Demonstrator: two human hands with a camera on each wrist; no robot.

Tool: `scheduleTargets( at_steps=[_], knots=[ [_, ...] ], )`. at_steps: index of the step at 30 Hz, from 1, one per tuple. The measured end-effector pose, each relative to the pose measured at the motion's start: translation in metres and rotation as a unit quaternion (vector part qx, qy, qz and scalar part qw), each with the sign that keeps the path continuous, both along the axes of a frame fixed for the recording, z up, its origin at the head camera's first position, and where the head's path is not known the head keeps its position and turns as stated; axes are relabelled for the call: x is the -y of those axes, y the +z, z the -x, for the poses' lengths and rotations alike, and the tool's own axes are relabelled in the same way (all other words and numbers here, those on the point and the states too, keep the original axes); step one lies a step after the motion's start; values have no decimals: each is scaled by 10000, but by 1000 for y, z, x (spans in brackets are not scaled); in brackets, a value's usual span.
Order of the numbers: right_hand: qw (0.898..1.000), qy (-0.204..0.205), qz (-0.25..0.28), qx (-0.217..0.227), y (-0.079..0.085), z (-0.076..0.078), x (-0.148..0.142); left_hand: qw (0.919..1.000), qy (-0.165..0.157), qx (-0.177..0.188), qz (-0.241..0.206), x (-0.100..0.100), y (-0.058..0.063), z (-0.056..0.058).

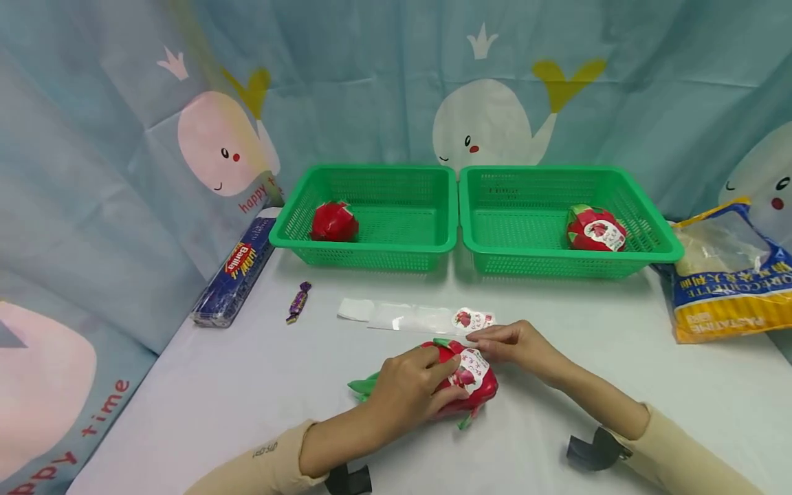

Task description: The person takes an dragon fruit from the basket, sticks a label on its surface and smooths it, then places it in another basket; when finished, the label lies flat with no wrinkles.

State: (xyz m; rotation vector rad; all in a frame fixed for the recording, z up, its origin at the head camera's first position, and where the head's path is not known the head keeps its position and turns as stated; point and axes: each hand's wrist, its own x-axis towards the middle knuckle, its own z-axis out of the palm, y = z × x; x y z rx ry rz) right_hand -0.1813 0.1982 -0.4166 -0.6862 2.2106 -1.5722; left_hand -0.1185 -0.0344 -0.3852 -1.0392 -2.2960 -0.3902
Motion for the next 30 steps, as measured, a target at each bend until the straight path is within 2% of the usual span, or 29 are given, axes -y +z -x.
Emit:
scheduleTargets(
  at_steps=[3, 8, 12, 14, 20, 22, 23, 25, 27, 30],
  knots=[
    [9999, -93, 54, 117, 10, -6, 8, 9998, -53, -153, 79, 1, -1, 0],
    [9992, -123, -336, 196, 12, -6, 16, 9998, -40, -188, 60, 3, -1, 1],
    [9981, -453, -397, -159, 14, -5, 16, 9997, -101, -173, 115, 4, -1, 1],
    [9973, -465, -421, -385, 15, -7, 15, 9995, -182, -204, 146, 4, -2, 2],
    [9981, -400, -463, -6, 11, -5, 11, 9994, -194, -273, 124, 5, -2, 2],
    [9977, -498, -335, -317, 10, -5, 10, 9995, -208, -230, 76, 5, -3, 2],
    [9964, -481, -260, -650, 10, -7, 9, 9995, -236, -206, 58, 5, -3, 2],
    [9907, -298, -142, -1319, 11, -12, 7, 9994, -300, -179, 36, 5, -4, 2],
    [9854, -94, -106, -1698, 11, -17, 5, 9994, -336, -128, 0, 5, -4, 2],
    [9886, 165, -402, -1445, 11, -21, 3, 9994, -322, -75, -74, 6, -4, 2]
  ],
)
